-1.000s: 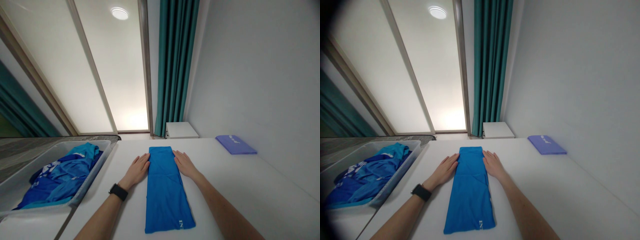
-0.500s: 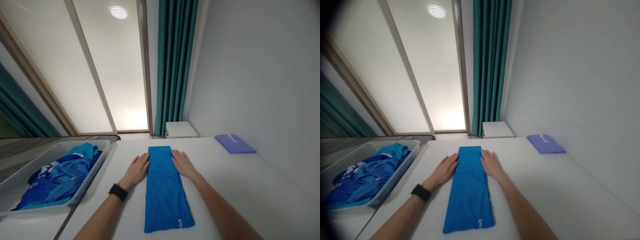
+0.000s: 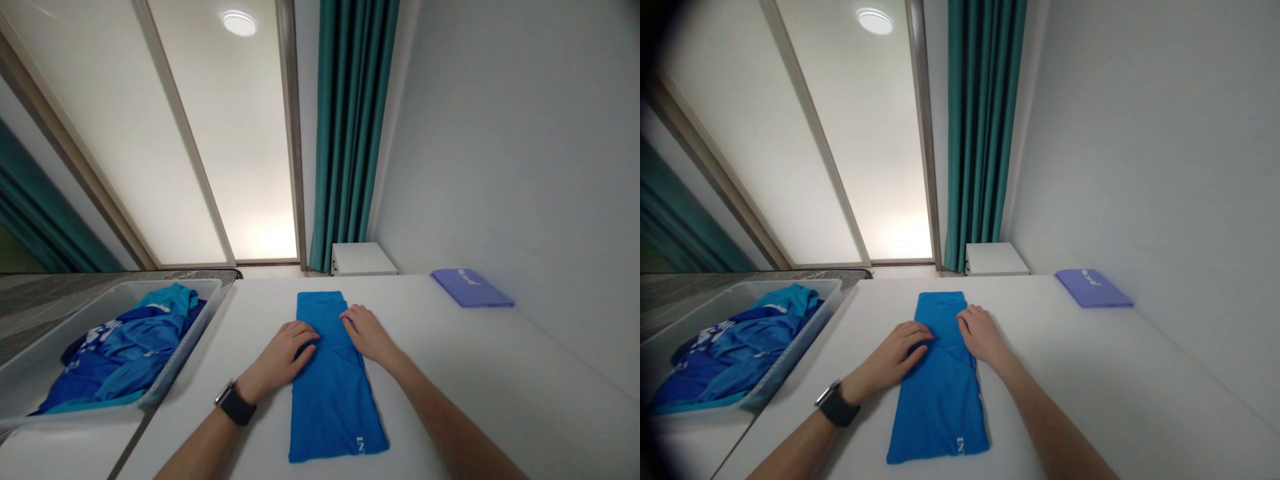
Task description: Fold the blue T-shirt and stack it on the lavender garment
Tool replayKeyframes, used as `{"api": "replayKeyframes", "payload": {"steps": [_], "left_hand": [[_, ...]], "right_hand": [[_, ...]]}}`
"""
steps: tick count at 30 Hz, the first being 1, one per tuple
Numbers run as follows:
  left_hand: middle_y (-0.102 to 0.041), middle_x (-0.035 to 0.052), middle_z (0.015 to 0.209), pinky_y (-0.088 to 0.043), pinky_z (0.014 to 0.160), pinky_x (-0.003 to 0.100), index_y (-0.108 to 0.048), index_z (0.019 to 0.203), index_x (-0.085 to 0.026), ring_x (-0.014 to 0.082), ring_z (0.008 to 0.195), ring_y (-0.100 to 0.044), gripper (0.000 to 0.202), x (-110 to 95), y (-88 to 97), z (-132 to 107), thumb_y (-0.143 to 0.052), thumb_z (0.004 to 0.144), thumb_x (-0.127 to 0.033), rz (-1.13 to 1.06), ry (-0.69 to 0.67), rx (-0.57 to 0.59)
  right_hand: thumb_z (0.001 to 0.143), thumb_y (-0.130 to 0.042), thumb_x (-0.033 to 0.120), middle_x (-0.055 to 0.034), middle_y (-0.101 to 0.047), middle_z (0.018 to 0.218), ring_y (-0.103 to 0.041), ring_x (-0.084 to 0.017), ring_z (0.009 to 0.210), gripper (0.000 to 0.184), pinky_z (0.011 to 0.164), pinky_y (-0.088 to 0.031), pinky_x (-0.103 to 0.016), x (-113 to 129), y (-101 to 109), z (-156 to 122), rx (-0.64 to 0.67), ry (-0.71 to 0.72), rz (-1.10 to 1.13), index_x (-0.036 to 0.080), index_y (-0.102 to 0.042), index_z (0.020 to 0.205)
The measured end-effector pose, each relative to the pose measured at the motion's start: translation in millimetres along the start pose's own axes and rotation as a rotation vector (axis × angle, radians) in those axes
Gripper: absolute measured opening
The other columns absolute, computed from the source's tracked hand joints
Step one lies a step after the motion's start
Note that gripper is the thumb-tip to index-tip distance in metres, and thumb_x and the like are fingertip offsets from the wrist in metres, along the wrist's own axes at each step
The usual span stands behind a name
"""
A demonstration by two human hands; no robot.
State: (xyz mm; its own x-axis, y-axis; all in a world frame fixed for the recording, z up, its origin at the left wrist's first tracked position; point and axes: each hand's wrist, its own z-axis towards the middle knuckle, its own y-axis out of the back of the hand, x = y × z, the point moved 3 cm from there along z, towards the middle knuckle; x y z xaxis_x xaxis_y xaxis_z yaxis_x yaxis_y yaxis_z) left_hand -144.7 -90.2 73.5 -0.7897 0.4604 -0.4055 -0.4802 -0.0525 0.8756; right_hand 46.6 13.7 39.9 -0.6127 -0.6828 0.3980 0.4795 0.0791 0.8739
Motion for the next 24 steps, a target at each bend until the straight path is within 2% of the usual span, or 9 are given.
{"api": "replayKeyframes", "payload": {"steps": [3,6,9,12,17,24], "left_hand": [[-0.069,0.0067,0.099,-0.045,0.093,0.035,-0.069,0.092,-0.02,0.0204,0.096,-0.06,0.029,10.1,3.5,2.3,-0.045,0.098,-0.034,-0.123,0.048,-0.008],[-0.068,0.0061,0.093,-0.048,0.087,0.031,-0.069,0.085,-0.019,0.0187,0.09,-0.061,0.032,24.9,7.1,2.1,-0.045,0.097,-0.036,-0.286,0.122,-0.005],[-0.068,0.0064,0.095,-0.048,0.087,0.03,-0.07,0.086,-0.018,0.0185,0.091,-0.062,0.031,32.0,8.6,1.3,-0.048,0.096,-0.037,-0.395,0.131,0.026],[-0.068,0.0068,0.098,-0.048,0.089,0.031,-0.072,0.085,-0.019,0.0188,0.094,-0.061,0.03,31.8,8.5,1.4,-0.051,0.095,-0.038,-0.392,0.121,0.041],[-0.068,0.007,0.099,-0.047,0.09,0.031,-0.073,0.084,-0.02,0.0191,0.096,-0.06,0.034,27.5,7.6,1.5,-0.049,0.096,-0.041,-0.3,0.105,0.049],[-0.067,0.0067,0.099,-0.047,0.09,0.033,-0.071,0.083,-0.02,0.0194,0.096,-0.059,0.032,28.8,5.9,0.3,-0.05,0.096,-0.04,-0.266,0.09,0.037]], "right_hand": [[0.097,-0.043,0.022,-0.0043,-0.065,0.084,-0.057,-0.018,0.082,0.025,0.078,-0.039,-0.029,9.7,11.5,-5.9,0.094,0.02,0.041,0.018,-0.063,0.082],[0.094,-0.049,0.023,-0.0007,-0.062,0.075,-0.054,-0.015,0.069,0.021,0.069,-0.035,-0.026,13.6,18.3,-13.8,0.173,0.028,0.108,0.019,-0.061,0.078],[0.092,-0.052,0.026,0.0011,-0.06,0.07,-0.051,-0.013,0.064,0.017,0.062,-0.032,-0.025,14.2,20.9,-19.2,0.254,0.007,0.162,0.019,-0.063,0.08],[0.09,-0.056,0.029,0.0017,-0.058,0.069,-0.05,-0.013,0.062,0.015,0.059,-0.03,-0.024,14.8,21.4,-20.5,0.316,-0.028,0.182,0.019,-0.062,0.082],[0.092,-0.054,0.027,0.0007,-0.06,0.073,-0.052,-0.014,0.067,0.018,0.061,-0.031,-0.024,15.9,21.0,-20.1,0.336,-0.014,0.16,0.019,-0.055,0.075],[0.098,-0.046,0.027,-0.001,-0.063,0.081,-0.057,-0.016,0.074,0.017,0.064,-0.034,-0.024,9.7,17.7,-22.0,0.358,-0.021,0.158,0.021,-0.053,0.084]]}}
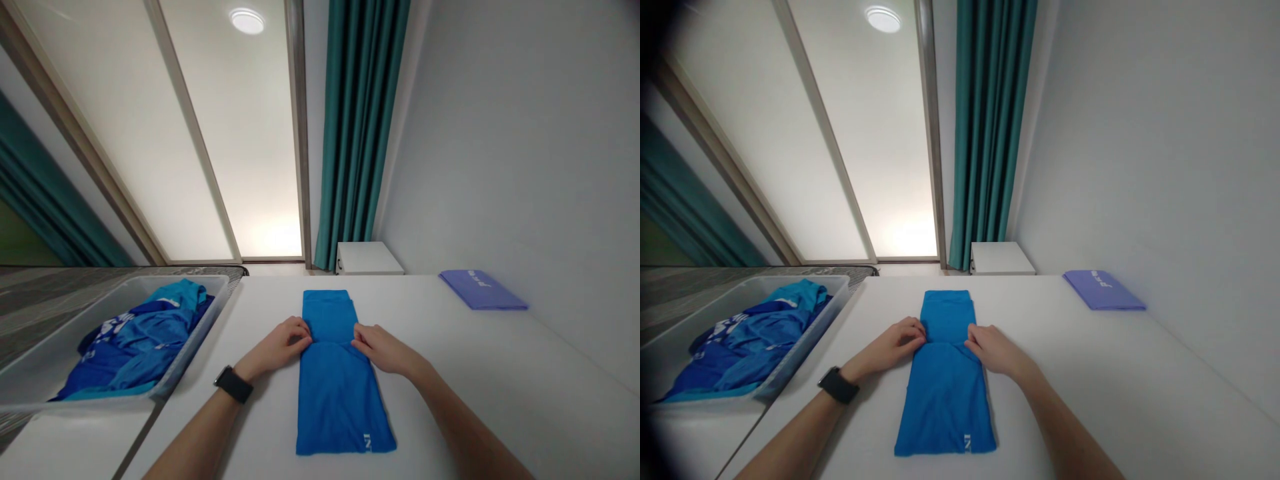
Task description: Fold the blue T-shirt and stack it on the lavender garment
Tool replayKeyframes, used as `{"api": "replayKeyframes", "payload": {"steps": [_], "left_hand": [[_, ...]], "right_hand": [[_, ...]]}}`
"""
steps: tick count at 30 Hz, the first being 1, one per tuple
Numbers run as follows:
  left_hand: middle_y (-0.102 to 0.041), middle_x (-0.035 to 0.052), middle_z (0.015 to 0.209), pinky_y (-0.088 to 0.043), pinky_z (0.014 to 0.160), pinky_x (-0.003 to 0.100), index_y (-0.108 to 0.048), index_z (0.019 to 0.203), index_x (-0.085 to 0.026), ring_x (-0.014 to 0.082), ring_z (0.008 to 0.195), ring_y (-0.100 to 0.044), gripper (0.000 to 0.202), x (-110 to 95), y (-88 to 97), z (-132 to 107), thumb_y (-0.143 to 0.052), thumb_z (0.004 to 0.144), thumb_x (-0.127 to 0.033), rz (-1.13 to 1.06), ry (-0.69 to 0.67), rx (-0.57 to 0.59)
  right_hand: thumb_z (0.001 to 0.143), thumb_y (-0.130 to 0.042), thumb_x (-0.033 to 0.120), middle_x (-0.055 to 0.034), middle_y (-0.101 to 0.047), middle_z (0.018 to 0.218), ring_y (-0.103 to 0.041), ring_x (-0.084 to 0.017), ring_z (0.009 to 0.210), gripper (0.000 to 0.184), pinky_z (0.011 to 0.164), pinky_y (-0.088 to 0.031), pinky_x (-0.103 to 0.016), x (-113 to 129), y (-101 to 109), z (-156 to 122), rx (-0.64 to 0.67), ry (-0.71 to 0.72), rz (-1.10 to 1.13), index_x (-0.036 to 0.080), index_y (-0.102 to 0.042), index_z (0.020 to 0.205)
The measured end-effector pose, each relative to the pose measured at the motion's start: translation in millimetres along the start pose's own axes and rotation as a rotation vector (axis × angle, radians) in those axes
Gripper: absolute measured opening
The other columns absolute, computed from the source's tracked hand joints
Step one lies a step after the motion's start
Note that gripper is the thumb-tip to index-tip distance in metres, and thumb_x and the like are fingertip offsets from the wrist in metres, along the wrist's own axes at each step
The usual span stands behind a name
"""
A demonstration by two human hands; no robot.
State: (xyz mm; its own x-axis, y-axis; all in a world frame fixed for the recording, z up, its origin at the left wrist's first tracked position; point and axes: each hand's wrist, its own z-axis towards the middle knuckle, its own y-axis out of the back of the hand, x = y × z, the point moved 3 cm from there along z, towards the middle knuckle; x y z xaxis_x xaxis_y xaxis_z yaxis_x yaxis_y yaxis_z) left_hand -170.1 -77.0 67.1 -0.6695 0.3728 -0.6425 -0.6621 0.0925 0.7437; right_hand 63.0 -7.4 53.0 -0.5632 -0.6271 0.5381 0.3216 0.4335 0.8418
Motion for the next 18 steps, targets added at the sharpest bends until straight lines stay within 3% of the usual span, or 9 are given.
{"api": "replayKeyframes", "payload": {"steps": [10,18], "left_hand": [[-0.064,0.0068,0.099,-0.046,0.091,0.032,-0.064,0.08,-0.019,0.0193,0.097,-0.057,0.02,-1.1,-1.8,-0.8,-0.057,0.092,-0.034,0.03,-0.03,0.028],[-0.064,0.0062,0.097,-0.045,0.09,0.033,-0.063,0.082,-0.019,0.0193,0.096,-0.057,0.021,6.0,-5.8,-0.7,-0.056,0.093,-0.035,0.081,-0.016,0.021]], "right_hand": [[0.095,-0.053,0.02,-0.0011,-0.065,0.085,-0.059,-0.016,0.077,0.003,0.067,-0.036,-0.023,8.9,-4.2,3.7,-0.026,0.017,-0.013,0.021,-0.055,0.093],[0.094,-0.05,0.018,-0.0022,-0.066,0.091,-0.06,-0.016,0.08,0.009,0.069,-0.04,-0.023,5.6,-5.8,4.0,-0.021,0.024,0.017,0.022,-0.058,0.096]]}}
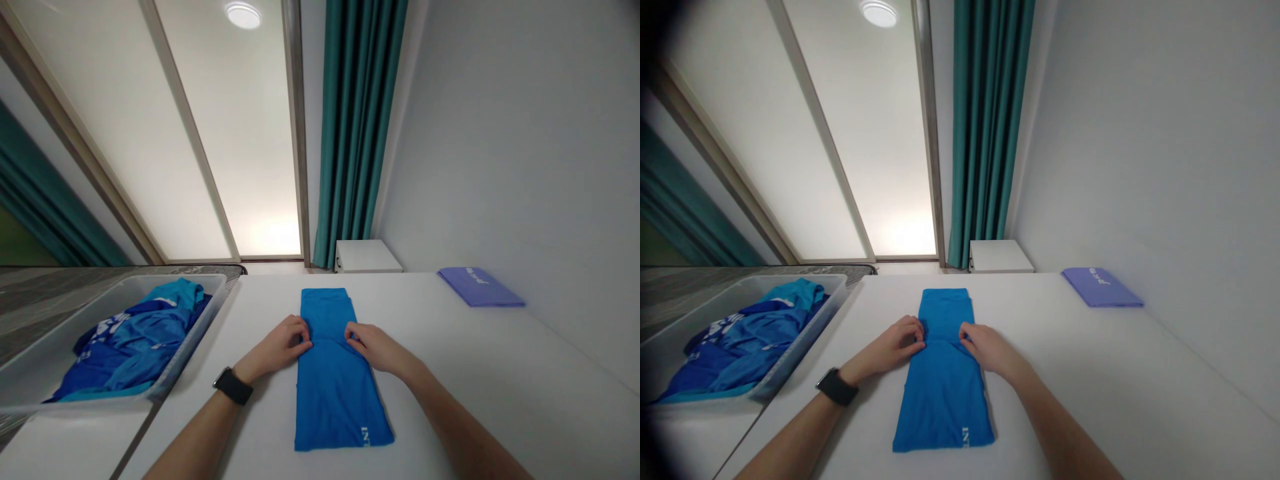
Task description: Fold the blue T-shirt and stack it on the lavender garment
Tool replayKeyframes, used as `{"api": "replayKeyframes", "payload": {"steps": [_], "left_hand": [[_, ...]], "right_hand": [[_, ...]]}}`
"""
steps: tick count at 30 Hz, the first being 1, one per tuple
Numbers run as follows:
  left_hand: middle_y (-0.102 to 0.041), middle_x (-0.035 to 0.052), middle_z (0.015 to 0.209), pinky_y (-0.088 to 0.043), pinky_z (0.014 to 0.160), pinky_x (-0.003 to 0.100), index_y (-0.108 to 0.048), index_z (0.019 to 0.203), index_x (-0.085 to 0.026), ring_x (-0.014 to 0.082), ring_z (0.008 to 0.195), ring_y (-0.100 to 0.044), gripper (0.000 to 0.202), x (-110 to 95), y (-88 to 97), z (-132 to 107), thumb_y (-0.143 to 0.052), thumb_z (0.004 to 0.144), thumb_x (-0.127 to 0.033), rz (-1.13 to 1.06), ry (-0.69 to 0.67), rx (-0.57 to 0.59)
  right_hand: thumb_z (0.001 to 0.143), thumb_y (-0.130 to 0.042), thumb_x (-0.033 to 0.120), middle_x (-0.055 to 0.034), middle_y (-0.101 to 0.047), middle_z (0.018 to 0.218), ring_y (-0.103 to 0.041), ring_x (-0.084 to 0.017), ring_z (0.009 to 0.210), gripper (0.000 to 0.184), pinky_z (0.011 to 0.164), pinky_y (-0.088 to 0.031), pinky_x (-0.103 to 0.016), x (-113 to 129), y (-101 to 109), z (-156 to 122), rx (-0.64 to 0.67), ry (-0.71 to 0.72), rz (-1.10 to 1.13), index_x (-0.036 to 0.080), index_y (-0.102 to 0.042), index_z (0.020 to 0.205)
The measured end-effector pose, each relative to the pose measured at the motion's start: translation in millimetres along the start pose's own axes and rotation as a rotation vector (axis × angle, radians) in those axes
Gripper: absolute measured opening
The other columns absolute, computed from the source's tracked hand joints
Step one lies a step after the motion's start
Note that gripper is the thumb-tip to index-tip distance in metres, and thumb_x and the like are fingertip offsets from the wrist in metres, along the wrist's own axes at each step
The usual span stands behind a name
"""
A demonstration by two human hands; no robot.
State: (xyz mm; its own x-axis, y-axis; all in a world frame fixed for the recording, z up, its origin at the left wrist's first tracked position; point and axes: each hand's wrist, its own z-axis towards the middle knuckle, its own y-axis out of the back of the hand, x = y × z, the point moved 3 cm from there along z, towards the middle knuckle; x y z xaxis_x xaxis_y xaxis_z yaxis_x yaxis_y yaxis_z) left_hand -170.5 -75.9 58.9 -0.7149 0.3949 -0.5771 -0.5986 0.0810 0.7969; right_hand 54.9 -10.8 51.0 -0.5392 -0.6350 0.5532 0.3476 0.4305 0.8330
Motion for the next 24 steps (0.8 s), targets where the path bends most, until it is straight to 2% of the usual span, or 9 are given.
{"api": "replayKeyframes", "payload": {"steps": [4,8,11,14,18,24], "left_hand": [[-0.065,0.0066,0.102,-0.047,0.091,0.035,-0.065,0.092,-0.019,0.0203,0.098,-0.058,0.018,-6.8,4.7,0.8,-0.055,0.094,-0.034,0.072,0.02,-0.001],[-0.064,0.0097,0.117,-0.046,0.097,0.043,-0.061,0.119,-0.02,0.0251,0.108,-0.058,0.029,-40.5,0.7,-4.0,-0.047,0.097,-0.03,0.29,0.043,-0.07],[-0.057,0.0105,0.136,-0.041,0.106,0.046,-0.051,0.136,-0.021,0.0271,0.124,-0.052,0.041,-75.1,-22.4,-15.3,-0.042,0.098,-0.033,0.391,-0.01,-0.079],[-0.042,0.0126,0.151,-0.034,0.113,0.048,-0.038,0.147,-0.017,0.0309,0.14,-0.036,0.059,-95.6,-52.9,-27.7,-0.041,0.097,-0.048,0.455,-0.046,-0.033],[-0.033,0.0149,0.155,-0.026,0.116,0.054,-0.034,0.15,-0.014,0.0341,0.144,-0.028,0.067,-89.2,-76.7,-37.2,-0.036,0.097,-0.055,0.486,0.023,-0.036],[-0.032,0.0146,0.155,-0.027,0.116,0.055,-0.031,0.152,-0.017,0.034,0.144,-0.028,0.068,-75.2,-85.2,-41.4,-0.038,0.096,-0.055,0.481,0.04,-0.057]], "right_hand": [[0.094,-0.051,0.019,-0.0025,-0.066,0.092,-0.06,-0.016,0.08,0.009,0.069,-0.04,-0.023,0.5,1.2,-0.6,-0.005,0.013,-0.014,0.021,-0.058,0.097],[0.092,-0.05,0.013,-0.0034,-0.067,0.096,-0.061,-0.017,0.086,0.013,0.075,-0.042,-0.025,-1.0,-0.8,-0.4,-0.036,0.045,-0.04,0.021,-0.059,0.098],[0.091,-0.05,0.011,-0.0042,-0.067,0.098,-0.062,-0.018,0.09,0.015,0.079,-0.042,-0.026,-1.3,-2.2,0.2,-0.045,0.051,-0.056,0.021,-0.059,0.097],[0.091,-0.049,0.013,-0.0048,-0.067,0.098,-0.062,-0.018,0.089,0.014,0.08,-0.043,-0.027,-0.7,-2.2,0.6,-0.039,0.044,-0.074,0.021,-0.058,0.097],[0.091,-0.047,0.013,-0.0052,-0.067,0.098,-0.061,-0.018,0.09,0.015,0.08,-0.043,-0.028,-2.1,-3.4,1.1,-0.031,0.046,-0.075,0.021,-0.058,0.098],[0.091,-0.048,0.013,-0.0047,-0.066,0.099,-0.061,-0.019,0.09,0.016,0.081,-0.043,-0.028,-0.8,-2.2,1.3,-0.025,0.024,-0.135,0.021,-0.059,0.1]]}}
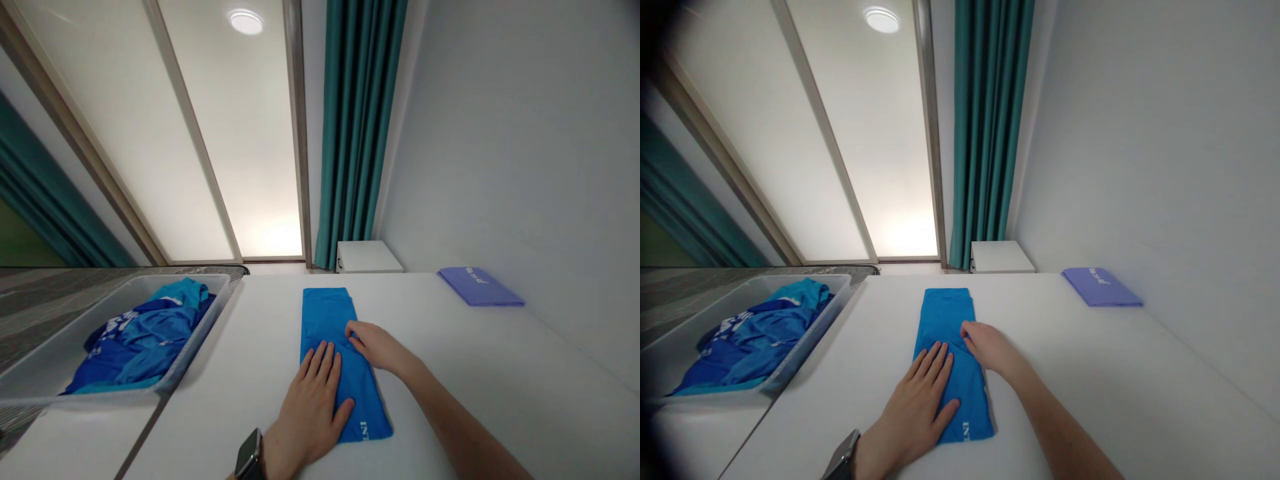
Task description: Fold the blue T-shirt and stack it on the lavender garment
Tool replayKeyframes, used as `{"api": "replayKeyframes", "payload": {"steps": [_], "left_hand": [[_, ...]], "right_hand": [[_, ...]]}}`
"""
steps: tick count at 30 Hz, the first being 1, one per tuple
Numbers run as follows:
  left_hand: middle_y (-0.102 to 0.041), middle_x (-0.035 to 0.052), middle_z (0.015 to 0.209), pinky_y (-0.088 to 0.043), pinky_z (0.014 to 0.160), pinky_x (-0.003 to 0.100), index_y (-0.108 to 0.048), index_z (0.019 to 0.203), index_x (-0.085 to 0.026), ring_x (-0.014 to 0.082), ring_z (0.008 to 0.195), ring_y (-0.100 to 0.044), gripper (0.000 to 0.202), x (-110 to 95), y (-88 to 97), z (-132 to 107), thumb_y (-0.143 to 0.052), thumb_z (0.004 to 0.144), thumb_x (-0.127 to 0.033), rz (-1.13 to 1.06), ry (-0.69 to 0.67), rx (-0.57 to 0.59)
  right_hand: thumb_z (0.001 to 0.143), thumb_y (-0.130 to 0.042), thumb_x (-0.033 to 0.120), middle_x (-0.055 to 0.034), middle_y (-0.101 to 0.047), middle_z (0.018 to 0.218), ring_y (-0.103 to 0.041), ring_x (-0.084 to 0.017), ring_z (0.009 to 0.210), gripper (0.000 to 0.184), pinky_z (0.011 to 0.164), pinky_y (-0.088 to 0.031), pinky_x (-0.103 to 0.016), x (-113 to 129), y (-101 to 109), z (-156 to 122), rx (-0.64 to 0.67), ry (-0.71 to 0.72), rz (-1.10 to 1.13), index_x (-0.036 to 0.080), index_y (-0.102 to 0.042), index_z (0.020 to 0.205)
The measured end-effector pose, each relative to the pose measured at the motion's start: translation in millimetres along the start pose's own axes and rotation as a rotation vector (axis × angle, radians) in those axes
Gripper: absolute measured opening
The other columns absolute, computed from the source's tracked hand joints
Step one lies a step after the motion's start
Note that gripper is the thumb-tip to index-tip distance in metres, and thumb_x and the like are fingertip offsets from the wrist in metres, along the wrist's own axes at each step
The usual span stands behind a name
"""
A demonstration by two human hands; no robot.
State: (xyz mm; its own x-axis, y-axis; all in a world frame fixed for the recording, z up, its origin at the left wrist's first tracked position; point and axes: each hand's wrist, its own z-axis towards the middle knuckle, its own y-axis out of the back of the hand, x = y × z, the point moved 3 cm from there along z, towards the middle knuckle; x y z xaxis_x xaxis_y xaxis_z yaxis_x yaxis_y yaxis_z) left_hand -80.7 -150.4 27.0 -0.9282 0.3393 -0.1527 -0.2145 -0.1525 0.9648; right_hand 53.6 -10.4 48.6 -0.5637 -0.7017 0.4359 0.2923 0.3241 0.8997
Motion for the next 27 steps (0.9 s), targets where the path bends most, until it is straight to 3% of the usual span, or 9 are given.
{"api": "replayKeyframes", "payload": {"steps": [4,6,10,15,20,23,27], "left_hand": [[-0.03,0.0138,0.156,-0.026,0.117,0.055,-0.032,0.152,-0.016,0.0339,0.145,-0.026,0.065,-1.9,0.6,-0.7,-0.038,0.097,-0.051,-0.001,0.003,-0.009],[-0.029,0.0136,0.156,-0.025,0.117,0.054,-0.032,0.151,-0.015,0.0335,0.145,-0.024,0.062,-1.9,1.4,-0.6,-0.038,0.097,-0.045,0.005,0.005,0.004],[-0.024,0.0128,0.158,-0.022,0.119,0.053,-0.03,0.152,-0.013,0.033,0.146,-0.021,0.065,-1.0,1.4,0.7,-0.044,0.092,-0.034,0.006,0.0,0.052],[-0.024,0.0131,0.158,-0.021,0.119,0.052,-0.026,0.153,-0.012,0.0321,0.147,-0.021,0.07,-3.4,0.0,2.3,-0.046,0.087,-0.027,0.013,-0.002,0.05],[-0.025,0.0175,0.157,-0.022,0.118,0.051,-0.03,0.151,-0.009,0.0343,0.146,-0.023,0.071,9.7,0.5,-6.8,-0.048,0.09,-0.04,0.079,0.037,-0.014],[-0.024,0.0164,0.158,-0.026,0.116,0.051,-0.026,0.153,-0.012,0.034,0.145,-0.025,0.075,25.6,2.1,-17.0,-0.044,0.093,-0.053,0.123,0.036,-0.068],[-0.022,0.0154,0.159,-0.027,0.116,0.05,-0.022,0.154,-0.012,0.0335,0.146,-0.023,0.076,36.2,6.1,-24.2,-0.04,0.095,-0.057,0.2,0.027,-0.083]], "right_hand": [[0.09,-0.043,0.009,-0.0137,-0.064,0.108,-0.058,-0.027,0.103,0.027,0.089,-0.042,-0.037,21.2,9.7,-9.0,-0.14,-0.096,-0.308,0.018,-0.063,0.105],[0.089,-0.039,0.006,-0.0169,-0.063,0.117,-0.056,-0.03,0.109,0.037,0.093,-0.042,-0.042,35.4,5.2,-18.7,-0.204,-0.133,-0.352,0.016,-0.062,0.116],[0.087,-0.042,0.011,-0.0158,-0.046,0.147,-0.041,-0.03,0.134,0.054,0.112,-0.029,-0.047,54.8,-28.6,-41.3,-0.219,-0.055,-0.287,0.013,-0.048,0.141],[0.092,-0.035,0.019,-0.0113,-0.034,0.155,-0.028,-0.028,0.144,0.056,0.118,-0.019,-0.052,54.2,-55.4,-57.0,-0.163,-0.076,-0.211,0.013,-0.04,0.148],[0.096,-0.029,0.024,-0.0079,-0.023,0.158,-0.019,-0.026,0.147,0.057,0.12,-0.014,-0.052,54.7,-50.7,-59.1,-0.125,-0.124,-0.211,0.013,-0.031,0.152],[0.096,-0.031,0.026,-0.006,-0.022,0.159,-0.017,-0.026,0.147,0.058,0.12,-0.013,-0.054,56.4,-47.8,-58.9,-0.102,-0.134,-0.22,0.014,-0.028,0.153],[0.097,-0.028,0.027,-0.0069,-0.018,0.159,-0.015,-0.027,0.148,0.058,0.12,-0.011,-0.055,58.2,-44.0,-59.0,-0.068,-0.148,-0.247,0.011,-0.026,0.152]]}}
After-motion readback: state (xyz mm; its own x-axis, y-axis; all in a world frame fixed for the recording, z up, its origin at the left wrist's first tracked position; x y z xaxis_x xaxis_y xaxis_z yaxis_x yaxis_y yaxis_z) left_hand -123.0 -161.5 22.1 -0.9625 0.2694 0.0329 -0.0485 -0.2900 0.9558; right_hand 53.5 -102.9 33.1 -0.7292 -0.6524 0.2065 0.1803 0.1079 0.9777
